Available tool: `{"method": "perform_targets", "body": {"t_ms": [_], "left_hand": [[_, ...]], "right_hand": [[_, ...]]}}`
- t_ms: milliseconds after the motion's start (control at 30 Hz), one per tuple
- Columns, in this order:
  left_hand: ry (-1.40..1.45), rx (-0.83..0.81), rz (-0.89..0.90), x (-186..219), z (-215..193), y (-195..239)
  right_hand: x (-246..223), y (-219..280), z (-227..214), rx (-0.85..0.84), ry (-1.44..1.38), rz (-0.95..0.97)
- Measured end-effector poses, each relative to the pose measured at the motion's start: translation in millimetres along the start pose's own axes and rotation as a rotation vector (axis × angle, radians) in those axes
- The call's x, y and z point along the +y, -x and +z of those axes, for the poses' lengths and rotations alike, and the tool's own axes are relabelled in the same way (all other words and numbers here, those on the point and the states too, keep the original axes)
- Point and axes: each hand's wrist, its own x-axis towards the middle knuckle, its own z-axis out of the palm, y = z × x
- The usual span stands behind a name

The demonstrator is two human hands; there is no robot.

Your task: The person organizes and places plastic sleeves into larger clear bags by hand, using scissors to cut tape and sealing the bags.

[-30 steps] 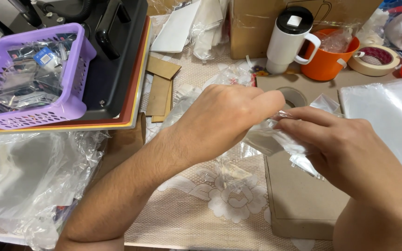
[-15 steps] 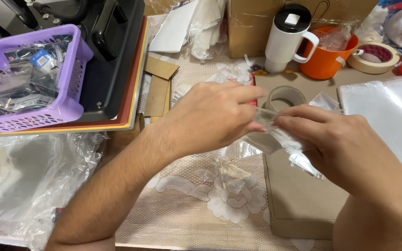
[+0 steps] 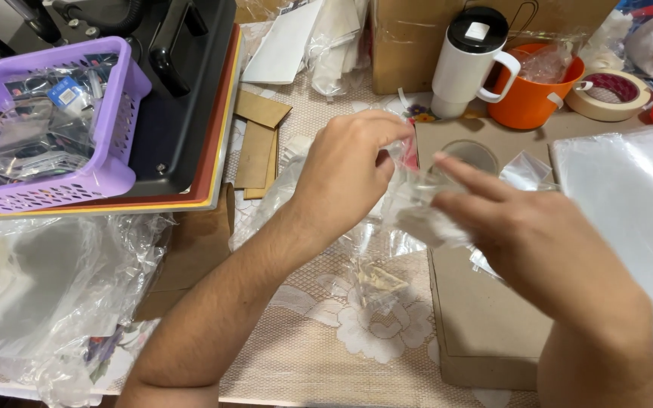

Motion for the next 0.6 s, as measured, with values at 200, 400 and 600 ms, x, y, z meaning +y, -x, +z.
{"method": "perform_targets", "body": {"t_ms": [200, 400, 600], "left_hand": [[-0.085, -0.135, -0.079, 10, 8, -2], [0.147, 0.043, 0.127, 18, 10, -4], [0.266, 0.047, -0.059, 8, -1, -11]], "right_hand": [[5, 30, -12, 0.622, -0.335, 0.007], [-23, -3, 18, 1.001, -0.289, -0.118], [3, -23, 34, 1.055, -0.163, -0.246]]}}
